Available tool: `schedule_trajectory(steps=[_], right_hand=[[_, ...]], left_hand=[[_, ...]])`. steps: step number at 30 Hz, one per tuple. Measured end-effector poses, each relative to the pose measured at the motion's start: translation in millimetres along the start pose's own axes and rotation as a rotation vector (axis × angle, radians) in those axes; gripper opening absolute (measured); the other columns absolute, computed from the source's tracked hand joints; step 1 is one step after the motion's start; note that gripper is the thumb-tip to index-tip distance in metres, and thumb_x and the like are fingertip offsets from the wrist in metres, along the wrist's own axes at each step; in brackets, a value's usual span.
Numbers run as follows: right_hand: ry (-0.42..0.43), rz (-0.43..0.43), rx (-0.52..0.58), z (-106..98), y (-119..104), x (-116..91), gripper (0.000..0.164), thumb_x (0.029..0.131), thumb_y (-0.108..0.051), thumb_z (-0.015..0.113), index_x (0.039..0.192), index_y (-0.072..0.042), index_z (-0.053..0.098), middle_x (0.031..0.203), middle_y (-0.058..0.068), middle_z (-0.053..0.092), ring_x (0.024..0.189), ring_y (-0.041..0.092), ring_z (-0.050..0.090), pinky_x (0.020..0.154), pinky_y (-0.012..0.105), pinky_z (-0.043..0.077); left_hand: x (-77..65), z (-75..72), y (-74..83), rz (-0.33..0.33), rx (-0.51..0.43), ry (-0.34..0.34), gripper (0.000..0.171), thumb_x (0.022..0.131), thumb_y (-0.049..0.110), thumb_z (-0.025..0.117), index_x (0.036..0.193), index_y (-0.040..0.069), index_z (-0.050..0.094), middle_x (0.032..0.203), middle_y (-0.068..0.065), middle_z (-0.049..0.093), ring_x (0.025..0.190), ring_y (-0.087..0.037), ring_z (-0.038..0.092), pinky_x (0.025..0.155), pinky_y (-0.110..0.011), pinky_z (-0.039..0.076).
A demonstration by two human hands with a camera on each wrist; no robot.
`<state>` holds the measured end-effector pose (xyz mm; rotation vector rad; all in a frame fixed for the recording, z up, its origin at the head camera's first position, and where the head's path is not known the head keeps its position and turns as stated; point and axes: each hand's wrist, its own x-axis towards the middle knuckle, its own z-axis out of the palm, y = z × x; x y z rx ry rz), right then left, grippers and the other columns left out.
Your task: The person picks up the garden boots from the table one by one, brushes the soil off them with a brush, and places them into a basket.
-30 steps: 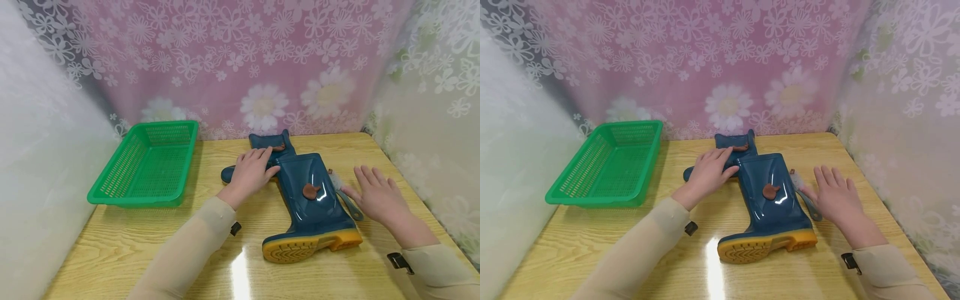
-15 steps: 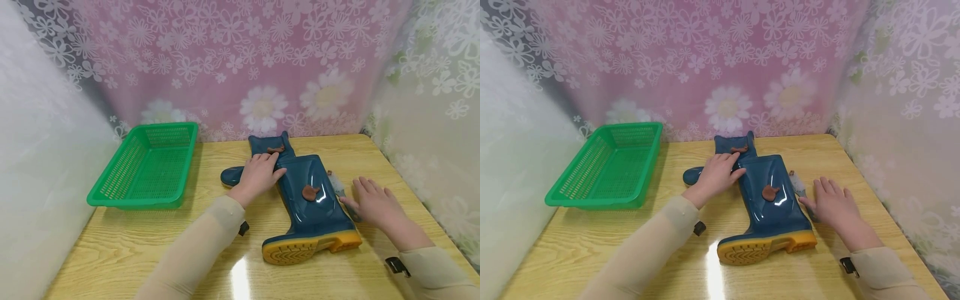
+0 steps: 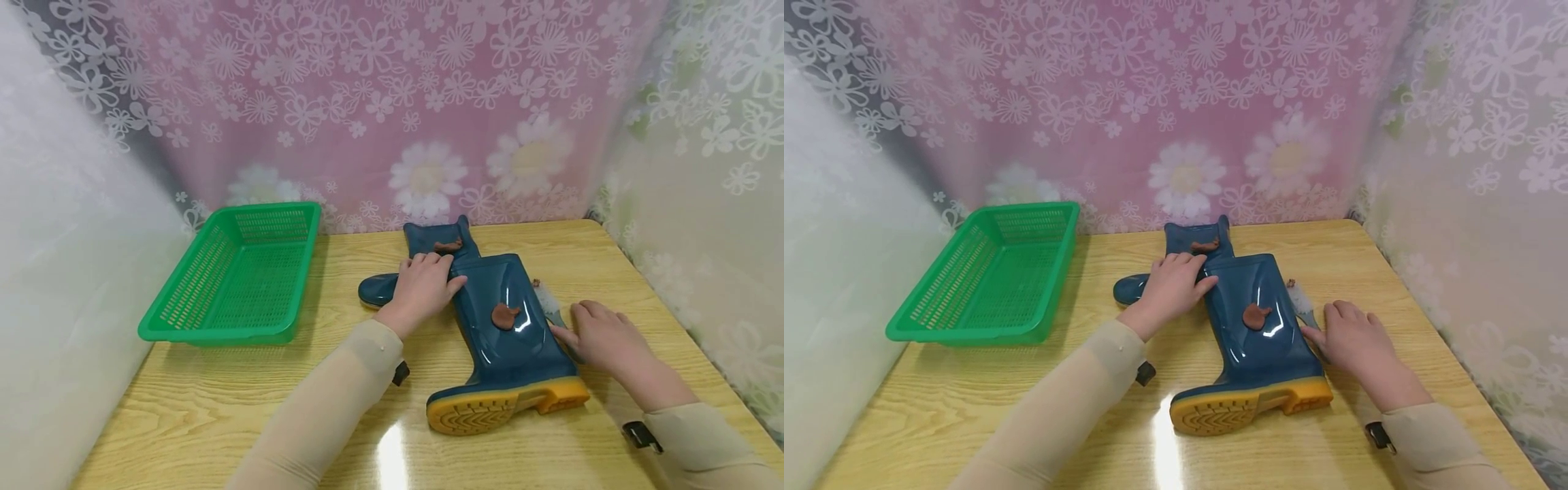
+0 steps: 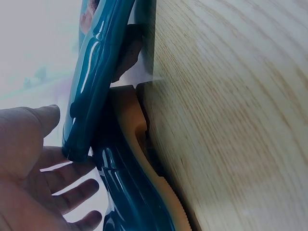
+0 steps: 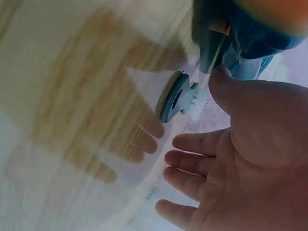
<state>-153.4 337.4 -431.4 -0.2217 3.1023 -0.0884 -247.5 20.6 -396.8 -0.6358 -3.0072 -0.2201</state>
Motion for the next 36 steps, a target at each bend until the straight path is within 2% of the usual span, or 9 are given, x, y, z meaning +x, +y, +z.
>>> schedule_trajectory(steps=[7,17,25,36], right_hand=[[0.007,0.0,-0.008,0,-1,1,0.063,0.111,-0.037,0.067,0.127,0.023,0.059,0.131,0.043,0.059,0.122,0.061,0.058,0.102,0.072,0.049],[-0.017,0.044,0.024,-3,-1,3,0.06,0.109,-0.038,0.07,0.121,0.019,0.058,0.124,0.041,0.057,0.108,0.058,0.06,0.085,0.07,0.054],[-0.04,0.051,0.029,-7,0,4,0.039,0.108,-0.026,0.065,0.108,0.012,0.058,0.115,0.036,0.056,0.103,0.054,0.057,0.08,0.07,0.051],[-0.052,0.07,0.043,-11,0,6,0.031,0.105,-0.017,0.064,0.108,0.013,0.058,0.11,0.033,0.056,0.097,0.049,0.055,0.076,0.067,0.051]], left_hand=[[2.6,1.9,0.3,-0.001,-0.024,-0.003,0.065,0.114,0.062,0.048,0.164,0.022,0.055,0.163,-0.003,0.057,0.149,-0.028,0.049,0.122,-0.055,0.039],[5.8,4.6,-0.3,-0.003,-0.026,0.014,0.061,0.113,0.062,0.052,0.158,0.022,0.06,0.155,-0.005,0.062,0.141,-0.029,0.054,0.118,-0.054,0.042],[7.0,5.3,1.6,-0.027,-0.02,0.023,0.058,0.112,0.062,0.055,0.152,0.021,0.065,0.15,-0.007,0.06,0.133,-0.028,0.054,0.112,-0.05,0.046],[9.0,1.2,8.6,-0.058,-0.03,0.008,0.053,0.112,0.056,0.061,0.147,0.017,0.068,0.148,-0.011,0.06,0.127,-0.03,0.055,0.109,-0.049,0.047]])
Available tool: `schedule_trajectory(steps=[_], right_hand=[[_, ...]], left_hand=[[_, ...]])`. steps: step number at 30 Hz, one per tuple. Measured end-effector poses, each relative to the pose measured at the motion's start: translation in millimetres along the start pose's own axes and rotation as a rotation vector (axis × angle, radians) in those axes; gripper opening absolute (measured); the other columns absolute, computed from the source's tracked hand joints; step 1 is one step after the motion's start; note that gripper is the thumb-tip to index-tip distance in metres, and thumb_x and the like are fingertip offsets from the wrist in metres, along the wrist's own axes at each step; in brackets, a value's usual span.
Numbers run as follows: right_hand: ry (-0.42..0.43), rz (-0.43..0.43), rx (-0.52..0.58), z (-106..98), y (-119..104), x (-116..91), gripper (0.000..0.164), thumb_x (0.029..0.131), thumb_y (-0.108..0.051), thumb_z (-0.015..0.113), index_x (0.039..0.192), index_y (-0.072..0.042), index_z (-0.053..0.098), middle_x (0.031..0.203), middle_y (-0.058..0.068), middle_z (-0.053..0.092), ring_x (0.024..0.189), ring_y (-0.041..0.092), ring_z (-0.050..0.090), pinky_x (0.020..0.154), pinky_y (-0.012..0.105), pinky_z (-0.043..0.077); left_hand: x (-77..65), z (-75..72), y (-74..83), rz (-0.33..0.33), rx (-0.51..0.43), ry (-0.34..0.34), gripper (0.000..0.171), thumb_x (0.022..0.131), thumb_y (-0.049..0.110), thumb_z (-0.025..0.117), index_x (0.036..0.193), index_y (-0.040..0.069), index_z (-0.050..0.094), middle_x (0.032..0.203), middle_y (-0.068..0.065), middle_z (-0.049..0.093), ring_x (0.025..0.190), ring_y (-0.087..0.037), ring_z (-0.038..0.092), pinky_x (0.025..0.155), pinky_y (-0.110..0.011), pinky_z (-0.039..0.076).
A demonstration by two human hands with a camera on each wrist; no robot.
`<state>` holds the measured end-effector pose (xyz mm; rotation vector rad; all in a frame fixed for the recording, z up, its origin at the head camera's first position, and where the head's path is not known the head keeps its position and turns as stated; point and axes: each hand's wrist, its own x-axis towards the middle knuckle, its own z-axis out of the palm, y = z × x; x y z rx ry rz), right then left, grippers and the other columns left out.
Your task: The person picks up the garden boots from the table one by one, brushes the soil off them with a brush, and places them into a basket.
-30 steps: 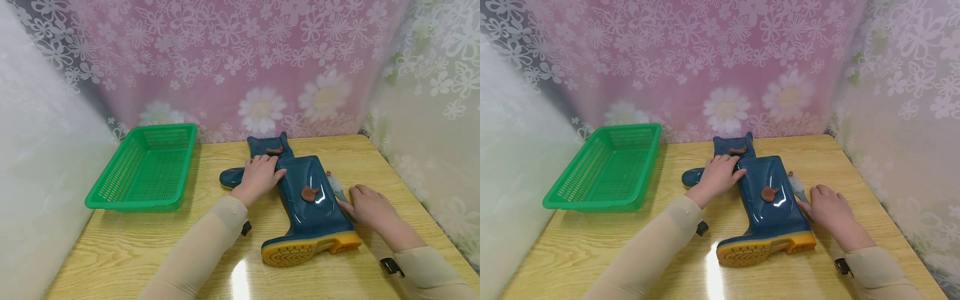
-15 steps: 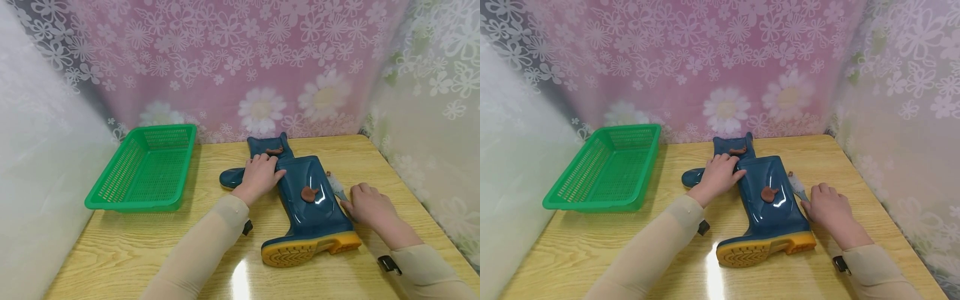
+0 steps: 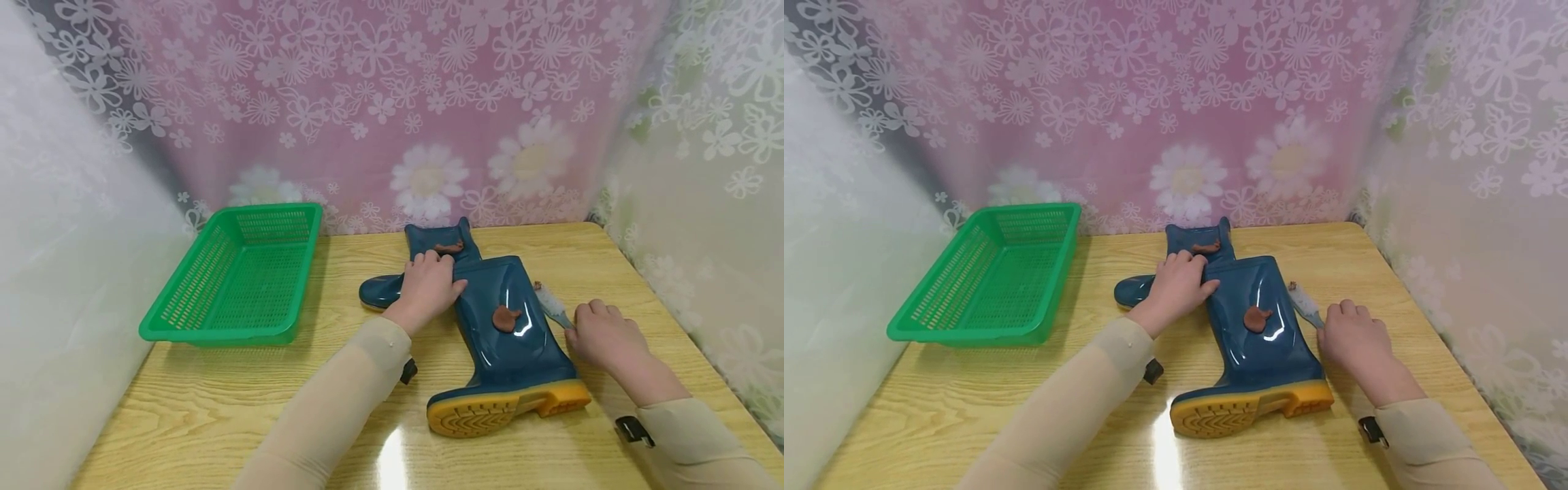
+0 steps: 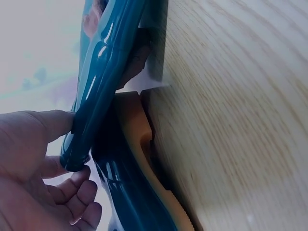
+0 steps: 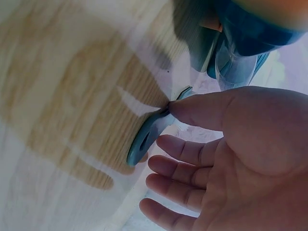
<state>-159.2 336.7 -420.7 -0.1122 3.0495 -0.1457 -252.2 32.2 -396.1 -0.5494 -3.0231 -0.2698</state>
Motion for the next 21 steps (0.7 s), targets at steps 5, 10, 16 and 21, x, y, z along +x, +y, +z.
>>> schedule_trajectory(steps=[5,10,16,21], right_hand=[[0.006,-0.003,0.005,0,1,2,0.027,0.104,-0.013,0.064,0.105,0.013,0.058,0.105,0.031,0.056,0.093,0.047,0.054,0.074,0.065,0.052],[0.007,0.001,0.003,-1,1,3,0.028,0.102,-0.01,0.065,0.106,0.017,0.059,0.105,0.033,0.056,0.093,0.049,0.054,0.076,0.065,0.052],[-0.003,0.003,0.015,-1,2,5,0.026,0.1,-0.009,0.066,0.099,0.016,0.058,0.097,0.031,0.056,0.088,0.048,0.054,0.076,0.063,0.053],[-0.014,0.016,0.04,-2,6,8,0.021,0.099,-0.008,0.064,0.091,0.011,0.057,0.089,0.027,0.055,0.082,0.047,0.054,0.074,0.062,0.051]], left_hand=[[-1.6,-5.3,4.2,0.011,-0.052,0.017,0.042,0.112,0.048,0.064,0.138,0.016,0.071,0.149,-0.011,0.057,0.128,-0.029,0.054,0.106,-0.046,0.047],[-3.0,-8.6,7.9,0.014,-0.078,0.033,0.039,0.111,0.044,0.066,0.137,0.016,0.071,0.152,-0.01,0.056,0.13,-0.027,0.054,0.105,-0.044,0.047],[-3.7,-11.8,11.3,0.022,-0.093,0.023,0.038,0.111,0.038,0.066,0.14,0.014,0.068,0.147,-0.008,0.058,0.127,-0.026,0.055,0.104,-0.042,0.047],[-3.3,-14.5,12.8,0.047,-0.109,0.04,0.033,0.109,0.033,0.067,0.136,0.013,0.067,0.141,-0.005,0.066,0.119,-0.026,0.058,0.1,-0.042,0.049]])
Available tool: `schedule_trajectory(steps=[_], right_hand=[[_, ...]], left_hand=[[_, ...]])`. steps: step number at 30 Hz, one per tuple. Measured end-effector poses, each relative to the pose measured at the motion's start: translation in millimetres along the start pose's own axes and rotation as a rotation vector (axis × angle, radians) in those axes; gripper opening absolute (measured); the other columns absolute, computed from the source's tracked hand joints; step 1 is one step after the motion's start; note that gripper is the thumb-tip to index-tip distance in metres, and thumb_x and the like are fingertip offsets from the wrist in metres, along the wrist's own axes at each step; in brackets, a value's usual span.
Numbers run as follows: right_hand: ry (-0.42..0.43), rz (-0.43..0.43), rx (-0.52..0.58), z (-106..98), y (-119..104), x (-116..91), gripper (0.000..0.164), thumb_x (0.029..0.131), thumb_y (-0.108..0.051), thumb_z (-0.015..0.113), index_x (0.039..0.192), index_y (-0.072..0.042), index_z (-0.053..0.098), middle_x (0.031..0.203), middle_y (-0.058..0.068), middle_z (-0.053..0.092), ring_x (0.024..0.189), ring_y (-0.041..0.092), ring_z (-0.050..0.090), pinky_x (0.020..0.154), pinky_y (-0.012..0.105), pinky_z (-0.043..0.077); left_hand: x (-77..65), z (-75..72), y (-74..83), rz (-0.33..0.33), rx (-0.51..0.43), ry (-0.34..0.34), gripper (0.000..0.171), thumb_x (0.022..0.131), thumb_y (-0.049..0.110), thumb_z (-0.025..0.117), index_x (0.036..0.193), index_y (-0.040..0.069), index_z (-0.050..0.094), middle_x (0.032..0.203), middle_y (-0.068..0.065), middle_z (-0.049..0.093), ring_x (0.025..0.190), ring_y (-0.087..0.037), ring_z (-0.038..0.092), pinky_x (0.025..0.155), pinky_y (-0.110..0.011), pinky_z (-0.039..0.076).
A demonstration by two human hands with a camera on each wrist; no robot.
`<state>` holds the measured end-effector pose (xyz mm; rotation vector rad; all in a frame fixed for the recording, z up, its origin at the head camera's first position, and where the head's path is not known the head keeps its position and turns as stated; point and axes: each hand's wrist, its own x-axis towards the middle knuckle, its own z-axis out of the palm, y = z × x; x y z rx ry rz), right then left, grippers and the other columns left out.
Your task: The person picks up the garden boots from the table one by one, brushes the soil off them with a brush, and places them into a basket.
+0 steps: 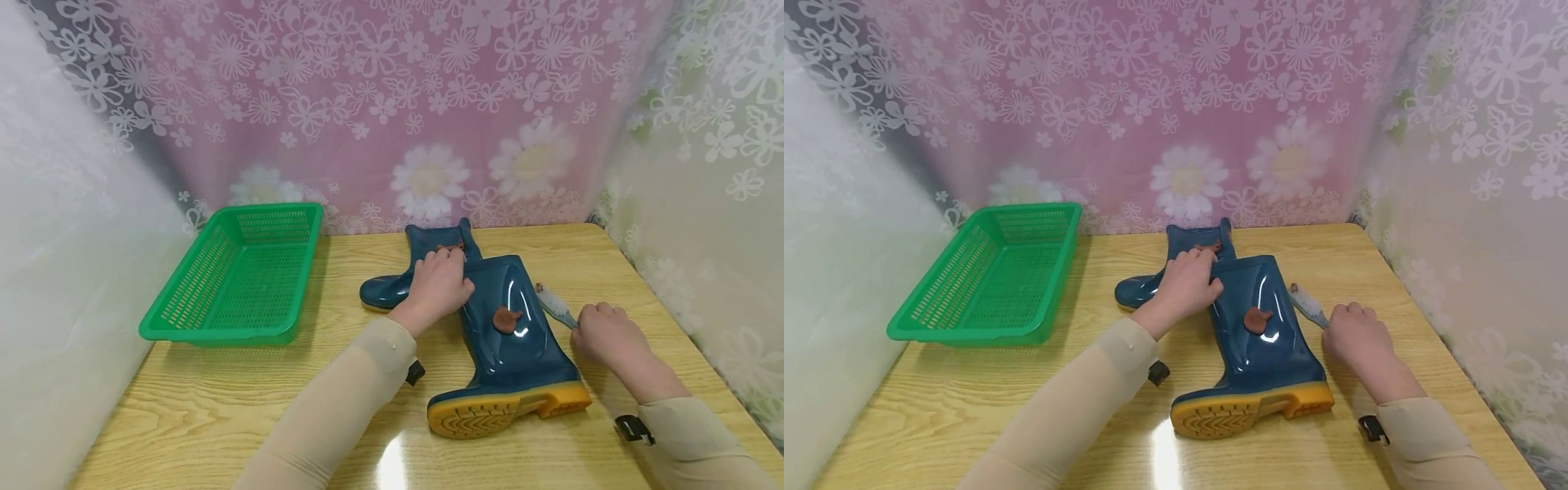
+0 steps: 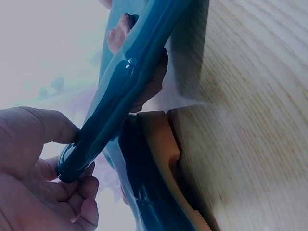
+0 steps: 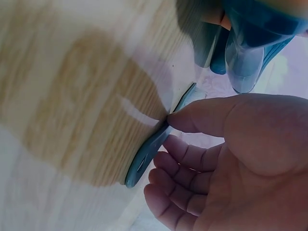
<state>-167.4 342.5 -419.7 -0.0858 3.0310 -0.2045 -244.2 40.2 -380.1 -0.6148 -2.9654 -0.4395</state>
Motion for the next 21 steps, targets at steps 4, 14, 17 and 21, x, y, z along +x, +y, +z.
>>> schedule_trajectory(steps=[4,14,17,21], right_hand=[[-0.018,0.01,0.031,-2,3,1,0.022,0.099,-0.009,0.064,0.088,0.008,0.056,0.087,0.025,0.055,0.079,0.046,0.054,0.07,0.061,0.051],[-0.05,0.018,0.048,-3,7,3,0.024,0.1,-0.011,0.065,0.089,0.007,0.055,0.081,0.021,0.058,0.07,0.038,0.058,0.064,0.055,0.053],[-0.065,0.018,0.05,-2,7,2,0.025,0.101,-0.012,0.065,0.091,0.008,0.054,0.082,0.022,0.058,0.069,0.038,0.058,0.064,0.054,0.053],[-0.072,0.026,0.054,-2,8,1,0.025,0.101,-0.012,0.063,0.094,0.01,0.054,0.084,0.022,0.059,0.07,0.037,0.058,0.065,0.053,0.053]], left_hand=[[1.0,-2.3,0.4,0.028,-0.038,0.003,0.03,0.108,0.028,0.067,0.134,0.012,0.067,0.123,-0.002,0.073,0.105,-0.022,0.065,0.097,-0.042,0.051],[1.5,-10.0,-2.2,0.01,-0.266,-0.089,0.036,0.111,0.032,0.069,0.139,0.012,0.06,0.078,0.002,0.065,0.065,-0.019,0.061,0.063,-0.032,0.048],[1.8,-10.7,-2.5,0.012,-0.277,-0.082,0.039,0.112,0.041,0.067,0.137,0.011,0.06,0.078,0.002,0.064,0.065,-0.017,0.061,0.062,-0.03,0.048],[1.2,-12.5,-2.3,0.014,-0.266,-0.064,0.04,0.113,0.047,0.065,0.131,0.012,0.062,0.079,0.002,0.062,0.065,-0.016,0.06,0.062,-0.029,0.047]])
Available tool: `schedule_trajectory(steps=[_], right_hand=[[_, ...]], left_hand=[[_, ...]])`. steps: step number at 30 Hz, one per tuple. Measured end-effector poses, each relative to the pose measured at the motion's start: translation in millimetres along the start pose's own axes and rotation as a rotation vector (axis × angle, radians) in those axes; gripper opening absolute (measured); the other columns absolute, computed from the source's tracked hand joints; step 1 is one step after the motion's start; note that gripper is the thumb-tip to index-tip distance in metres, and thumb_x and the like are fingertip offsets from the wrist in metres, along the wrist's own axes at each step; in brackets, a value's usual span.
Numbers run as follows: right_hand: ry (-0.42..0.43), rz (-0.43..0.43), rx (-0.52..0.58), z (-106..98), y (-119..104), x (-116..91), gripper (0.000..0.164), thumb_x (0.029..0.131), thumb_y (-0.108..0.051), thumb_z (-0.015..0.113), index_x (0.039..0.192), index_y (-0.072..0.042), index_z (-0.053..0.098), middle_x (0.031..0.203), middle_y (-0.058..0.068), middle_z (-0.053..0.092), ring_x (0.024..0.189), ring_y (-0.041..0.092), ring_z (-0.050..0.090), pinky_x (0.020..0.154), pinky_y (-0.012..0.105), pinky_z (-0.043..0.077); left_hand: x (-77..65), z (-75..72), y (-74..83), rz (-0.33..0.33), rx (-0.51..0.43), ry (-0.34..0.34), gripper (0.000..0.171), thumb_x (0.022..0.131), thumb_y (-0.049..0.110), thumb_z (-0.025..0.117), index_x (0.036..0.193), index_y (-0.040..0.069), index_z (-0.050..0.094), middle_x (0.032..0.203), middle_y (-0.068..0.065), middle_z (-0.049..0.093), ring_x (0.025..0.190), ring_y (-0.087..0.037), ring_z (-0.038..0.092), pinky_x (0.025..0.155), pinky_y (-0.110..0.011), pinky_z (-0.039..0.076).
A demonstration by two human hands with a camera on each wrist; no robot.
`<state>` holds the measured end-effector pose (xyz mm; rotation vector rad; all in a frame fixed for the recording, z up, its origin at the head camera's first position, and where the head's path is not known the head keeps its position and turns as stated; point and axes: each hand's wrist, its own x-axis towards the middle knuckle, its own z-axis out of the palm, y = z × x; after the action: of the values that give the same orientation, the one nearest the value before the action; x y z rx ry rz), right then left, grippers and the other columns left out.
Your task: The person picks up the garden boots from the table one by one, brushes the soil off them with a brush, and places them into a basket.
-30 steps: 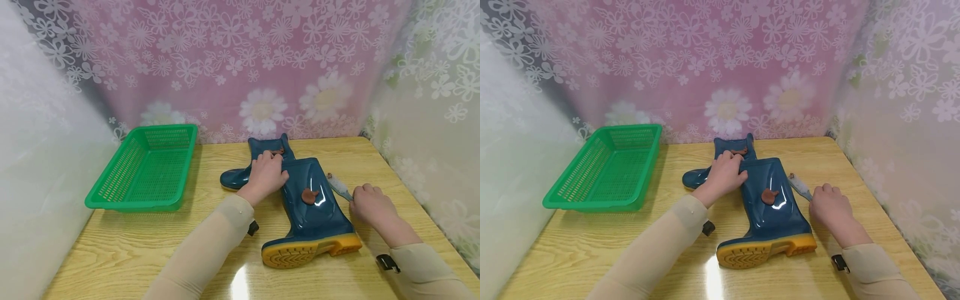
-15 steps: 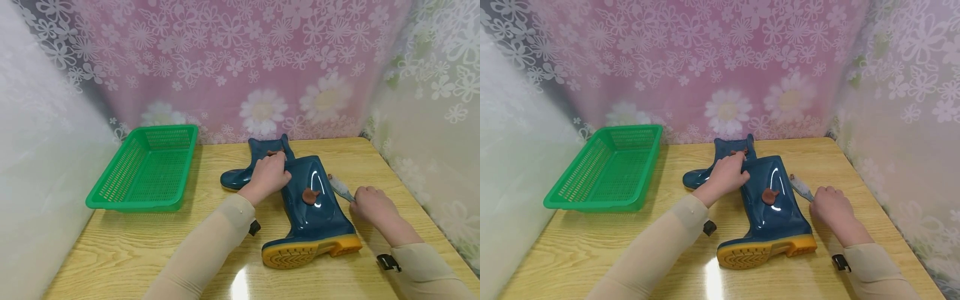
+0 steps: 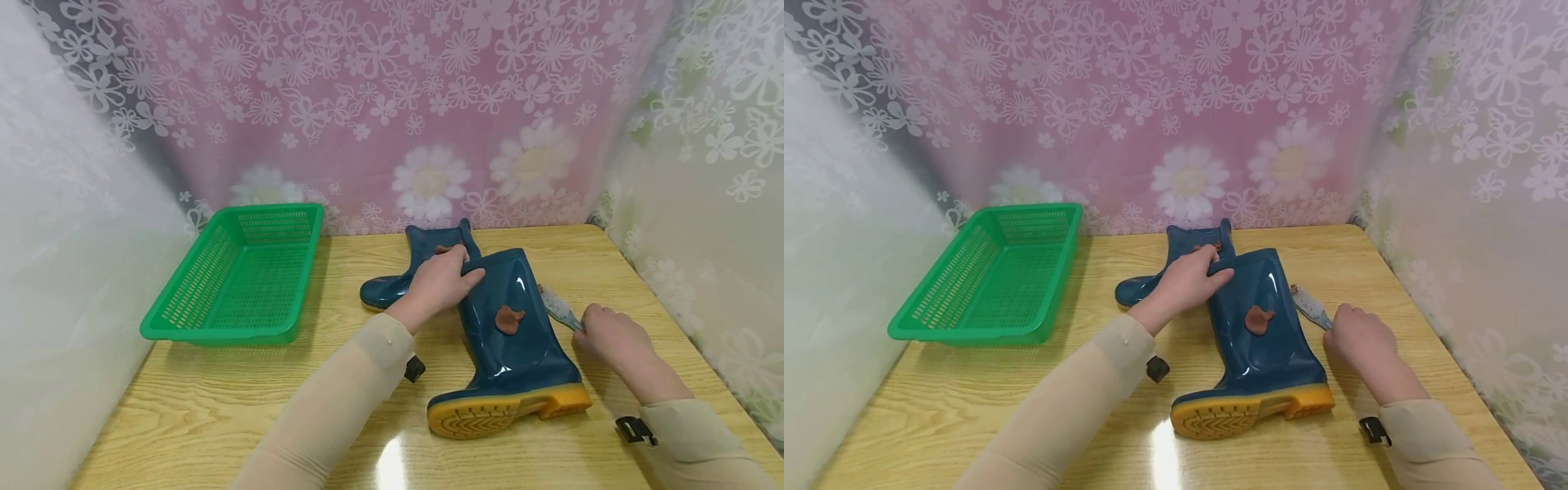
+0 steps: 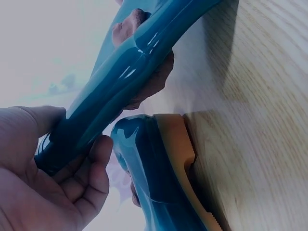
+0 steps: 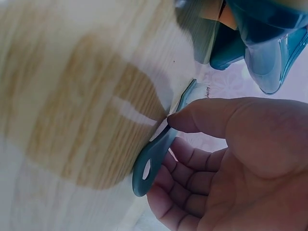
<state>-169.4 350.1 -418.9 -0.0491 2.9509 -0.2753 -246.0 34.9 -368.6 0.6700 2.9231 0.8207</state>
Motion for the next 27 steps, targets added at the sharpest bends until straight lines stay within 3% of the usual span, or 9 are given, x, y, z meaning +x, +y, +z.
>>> schedule_trajectory(steps=[4,7,9,11,16,22,27], right_hand=[[0.007,0.007,0.008,0,0,1,0.025,0.101,-0.012,0.063,0.099,0.012,0.055,0.086,0.022,0.06,0.071,0.036,0.059,0.065,0.053,0.053],[0.009,0.008,0.017,1,0,2,0.028,0.1,-0.012,0.065,0.105,0.014,0.057,0.09,0.025,0.062,0.072,0.038,0.06,0.066,0.055,0.054],[0.011,0.011,0.018,1,1,3,0.03,0.1,-0.012,0.065,0.108,0.015,0.057,0.09,0.025,0.062,0.074,0.039,0.061,0.066,0.055,0.054],[0.012,0.013,0.016,1,1,3,0.029,0.099,-0.012,0.065,0.107,0.015,0.057,0.089,0.025,0.061,0.073,0.039,0.06,0.066,0.055,0.053],[0.005,0.007,0.007,-2,1,2,0.022,0.1,-0.009,0.06,0.102,0.013,0.06,0.088,0.024,0.058,0.073,0.037,0.057,0.063,0.052,0.05],[-0.004,-0.004,0.004,-1,3,0,0.022,0.104,-0.007,0.057,0.106,0.015,0.061,0.091,0.026,0.06,0.076,0.038,0.06,0.063,0.053,0.052],[-0.003,-0.018,-0.013,0,8,-3,0.019,0.106,-0.006,0.057,0.104,0.013,0.06,0.09,0.025,0.061,0.078,0.04,0.064,0.065,0.056,0.054]], left_hand=[[-3.1,-2.8,0.7,0.015,0.054,0.014,0.038,0.113,0.046,0.064,0.135,0.016,0.064,0.087,0.001,0.069,0.069,-0.016,0.062,0.065,-0.03,0.05],[-6.9,-5.2,1.4,0.031,0.098,0.03,0.04,0.113,0.044,0.064,0.144,0.019,0.067,0.112,0.002,0.079,0.086,-0.016,0.072,0.078,-0.032,0.058],[-10.3,-7.4,1.6,0.033,0.109,0.04,0.041,0.114,0.042,0.064,0.149,0.021,0.069,0.129,0.004,0.077,0.102,-0.016,0.074,0.089,-0.035,0.06],[-14.3,-9.9,0.6,0.03,0.113,0.047,0.041,0.114,0.042,0.063,0.149,0.021,0.07,0.137,0.003,0.076,0.108,-0.018,0.074,0.093,-0.038,0.06],[-25.7,-17.5,-7.4,0.013,0.1,0.08,0.04,0.115,0.041,0.062,0.149,0.021,0.07,0.126,0.001,0.079,0.092,-0.017,0.072,0.078,-0.035,0.059],[-42.0,-25.3,-24.6,-0.001,0.148,0.133,0.037,0.115,0.039,0.063,0.145,0.019,0.071,0.085,0.004,0.071,0.065,-0.013,0.06,0.058,-0.031,0.049],[-55.8,-27.8,-39.0,0.027,0.233,0.22,0.029,0.113,0.036,0.067,0.132,0.017,0.078,0.094,0.002,0.077,0.068,-0.015,0.064,0.06,-0.032,0.053]])
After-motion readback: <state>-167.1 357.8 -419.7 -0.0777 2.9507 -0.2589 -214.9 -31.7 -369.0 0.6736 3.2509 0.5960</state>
